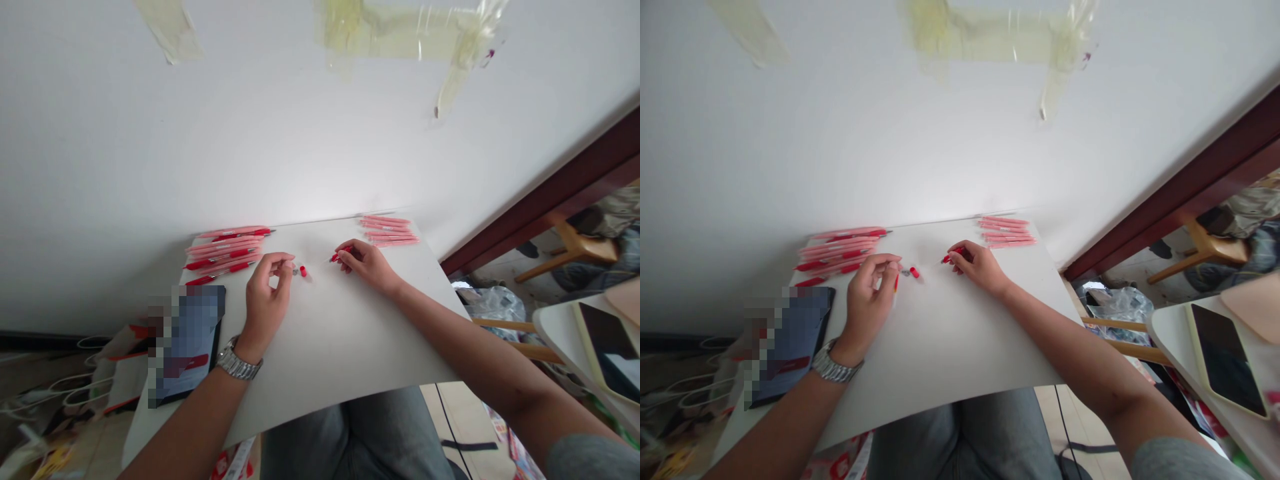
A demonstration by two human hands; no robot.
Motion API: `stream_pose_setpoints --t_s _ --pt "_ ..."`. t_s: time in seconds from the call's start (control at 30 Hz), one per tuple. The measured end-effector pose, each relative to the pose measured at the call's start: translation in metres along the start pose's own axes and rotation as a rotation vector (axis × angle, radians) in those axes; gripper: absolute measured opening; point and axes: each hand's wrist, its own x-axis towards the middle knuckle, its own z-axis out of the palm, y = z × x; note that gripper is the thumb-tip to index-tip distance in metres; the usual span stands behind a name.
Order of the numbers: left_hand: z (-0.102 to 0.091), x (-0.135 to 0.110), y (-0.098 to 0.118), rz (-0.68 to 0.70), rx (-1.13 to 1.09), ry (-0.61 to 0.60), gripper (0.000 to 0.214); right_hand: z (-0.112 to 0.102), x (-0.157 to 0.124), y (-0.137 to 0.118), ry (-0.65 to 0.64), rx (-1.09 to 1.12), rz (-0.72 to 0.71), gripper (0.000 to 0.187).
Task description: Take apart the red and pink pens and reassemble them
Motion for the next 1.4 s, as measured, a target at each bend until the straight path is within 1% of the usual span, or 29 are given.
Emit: stream_pose_setpoints --t_s 0.3,0.47,0.67,0.8,1.13,1.4 --pt "0.0011 0.0002 0.0046 -0.023 -0.01 -0.01 0.019 -0.0007 -0.0001 0.0002 -0.007 -0.003 0.02 0.036" --pt "0.0006 0.0007 0.0061 -0.029 0.002 -0.023 0.019 -0.0008 0.0 0.0013 -0.018 -0.01 0.028 0.038" --pt "0.0006 0.0001 0.0044 -0.02 -0.01 -0.024 0.019 -0.0007 0.0013 0.0052 -0.027 -0.021 -0.003 0.03" --pt "0.0004 0.0 0.003 -0.023 -0.007 -0.02 0.018 -0.0012 0.0007 0.0037 -0.028 -0.029 0.007 0.029" --pt "-0.0001 0.0005 0.0032 -0.011 0.006 -0.017 0.021 -0.0046 0.0006 -0.001 0.046 -0.034 -0.007 0.031" --pt "-0.0002 0.0005 0.0017 -0.016 0.013 -0.023 0.023 -0.0037 0.0004 0.0028 0.035 -0.097 -0.016 0.034"
